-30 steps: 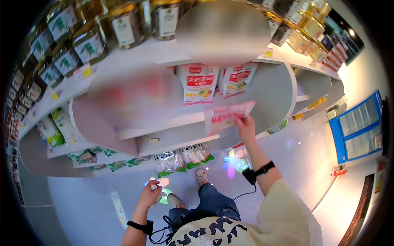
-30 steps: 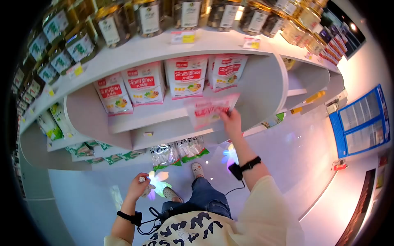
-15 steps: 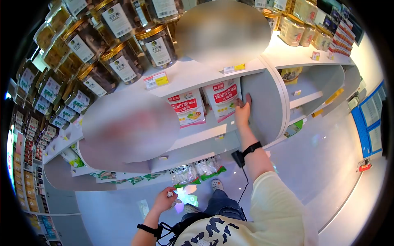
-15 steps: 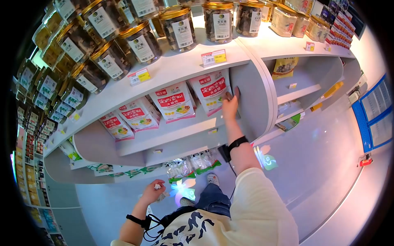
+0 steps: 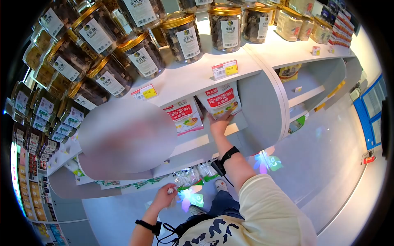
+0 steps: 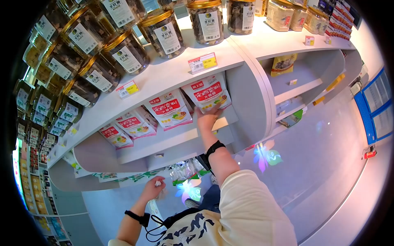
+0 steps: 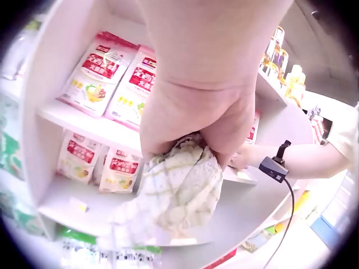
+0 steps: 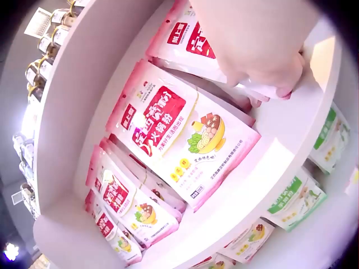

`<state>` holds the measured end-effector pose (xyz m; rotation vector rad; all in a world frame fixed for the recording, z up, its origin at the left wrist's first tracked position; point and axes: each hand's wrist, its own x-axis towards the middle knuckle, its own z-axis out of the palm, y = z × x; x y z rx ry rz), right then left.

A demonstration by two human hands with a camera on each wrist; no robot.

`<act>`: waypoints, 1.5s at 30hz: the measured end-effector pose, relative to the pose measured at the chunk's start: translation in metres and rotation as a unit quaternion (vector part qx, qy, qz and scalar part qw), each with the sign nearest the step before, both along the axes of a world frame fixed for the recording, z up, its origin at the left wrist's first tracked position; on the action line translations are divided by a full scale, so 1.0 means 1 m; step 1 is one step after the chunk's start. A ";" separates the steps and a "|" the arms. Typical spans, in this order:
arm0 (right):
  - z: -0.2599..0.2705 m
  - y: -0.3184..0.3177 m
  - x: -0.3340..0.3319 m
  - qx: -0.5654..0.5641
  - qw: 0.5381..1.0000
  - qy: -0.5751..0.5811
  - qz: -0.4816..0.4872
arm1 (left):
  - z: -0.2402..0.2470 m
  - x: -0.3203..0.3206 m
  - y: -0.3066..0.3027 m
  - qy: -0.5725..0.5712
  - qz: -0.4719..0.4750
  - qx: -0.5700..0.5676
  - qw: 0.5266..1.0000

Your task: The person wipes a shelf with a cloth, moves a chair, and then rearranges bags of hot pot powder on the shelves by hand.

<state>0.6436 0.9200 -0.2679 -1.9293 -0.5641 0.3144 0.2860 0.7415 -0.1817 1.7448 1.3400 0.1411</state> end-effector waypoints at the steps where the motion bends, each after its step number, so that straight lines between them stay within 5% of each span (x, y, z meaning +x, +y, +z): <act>1: -0.008 0.008 0.002 0.015 1.000 -0.008 -0.015 | 0.001 0.012 0.016 0.028 -0.018 0.041 0.999; 4: -0.031 0.024 0.015 0.100 0.995 -0.004 0.032 | -0.015 0.064 0.075 -0.029 0.005 0.032 0.999; 5: -0.030 0.022 0.019 0.108 0.993 0.000 0.046 | -0.030 0.087 0.095 -0.114 0.086 -0.020 0.990; 8: -0.030 0.007 0.022 0.112 0.989 0.051 0.084 | -0.038 0.153 0.144 -0.365 0.309 -0.244 0.843; 11: -0.046 0.010 0.032 0.109 0.980 0.130 0.101 | -0.102 0.169 0.188 -0.514 0.321 -0.343 0.717; 14: -0.047 0.011 0.031 0.138 0.972 0.154 0.113 | -0.099 0.192 0.210 -0.599 0.323 -0.278 0.678; 28: -0.013 -0.004 0.012 0.278 0.903 0.320 0.067 | -0.086 0.173 0.203 -0.509 0.328 -0.236 0.760; 34: -0.001 -0.011 0.004 0.213 0.936 0.274 0.055 | -0.077 0.170 0.194 -0.466 0.316 -0.264 0.783; 38: 0.009 -0.017 0.004 0.174 0.918 0.353 0.043 | -0.092 0.169 0.188 -0.418 0.289 -0.227 0.831; 41: 0.009 -0.023 -0.001 0.177 0.915 0.357 0.058 | -0.064 0.193 0.172 -0.313 0.199 -0.071 0.926; 45: -0.007 -0.044 -0.004 0.099 0.936 0.320 0.104 | -0.007 0.243 0.165 -0.344 0.072 -0.041 0.935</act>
